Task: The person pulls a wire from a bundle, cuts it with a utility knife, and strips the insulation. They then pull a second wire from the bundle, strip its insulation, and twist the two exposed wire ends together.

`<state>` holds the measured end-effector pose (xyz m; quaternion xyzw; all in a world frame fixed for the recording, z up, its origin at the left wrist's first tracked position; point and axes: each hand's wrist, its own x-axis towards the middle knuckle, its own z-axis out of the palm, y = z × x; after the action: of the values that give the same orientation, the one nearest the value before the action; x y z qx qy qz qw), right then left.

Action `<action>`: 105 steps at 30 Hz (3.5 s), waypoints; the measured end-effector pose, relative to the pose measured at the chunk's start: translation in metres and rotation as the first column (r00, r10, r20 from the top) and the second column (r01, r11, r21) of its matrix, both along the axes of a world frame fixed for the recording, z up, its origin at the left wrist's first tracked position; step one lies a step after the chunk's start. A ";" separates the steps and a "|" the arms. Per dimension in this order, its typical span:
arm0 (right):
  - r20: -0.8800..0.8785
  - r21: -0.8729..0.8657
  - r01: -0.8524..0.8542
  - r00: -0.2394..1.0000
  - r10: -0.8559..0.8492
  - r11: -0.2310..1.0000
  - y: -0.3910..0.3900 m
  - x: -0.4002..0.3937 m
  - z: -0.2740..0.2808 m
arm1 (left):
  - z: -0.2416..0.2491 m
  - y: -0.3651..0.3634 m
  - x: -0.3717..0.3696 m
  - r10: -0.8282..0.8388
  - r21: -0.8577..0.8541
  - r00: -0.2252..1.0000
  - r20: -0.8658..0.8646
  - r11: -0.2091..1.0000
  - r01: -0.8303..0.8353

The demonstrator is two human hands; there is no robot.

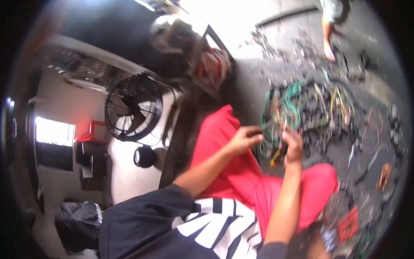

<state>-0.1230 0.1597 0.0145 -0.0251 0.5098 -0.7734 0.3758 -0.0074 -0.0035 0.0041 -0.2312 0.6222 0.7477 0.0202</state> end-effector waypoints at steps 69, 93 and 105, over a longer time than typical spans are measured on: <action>-0.260 0.079 0.317 0.922 -0.288 0.945 -0.021 0.062 -0.002 | -0.006 -0.001 0.033 -0.060 -0.040 0.998 -0.030 0.997 0.059; 0.062 0.370 0.248 0.955 -0.290 0.895 -0.045 0.068 -0.054 | -0.008 -0.019 0.035 0.194 0.249 0.975 0.104 0.945 -0.214; 0.064 0.517 0.272 0.933 -0.353 0.812 -0.059 0.080 -0.044 | 0.002 -0.007 0.041 -0.083 0.602 0.996 -0.017 0.795 0.076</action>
<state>-0.0428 0.1008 -0.0300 0.2182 0.6582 -0.6657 0.2755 0.0333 -0.0100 0.0060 -0.1904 0.3616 0.9038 0.1271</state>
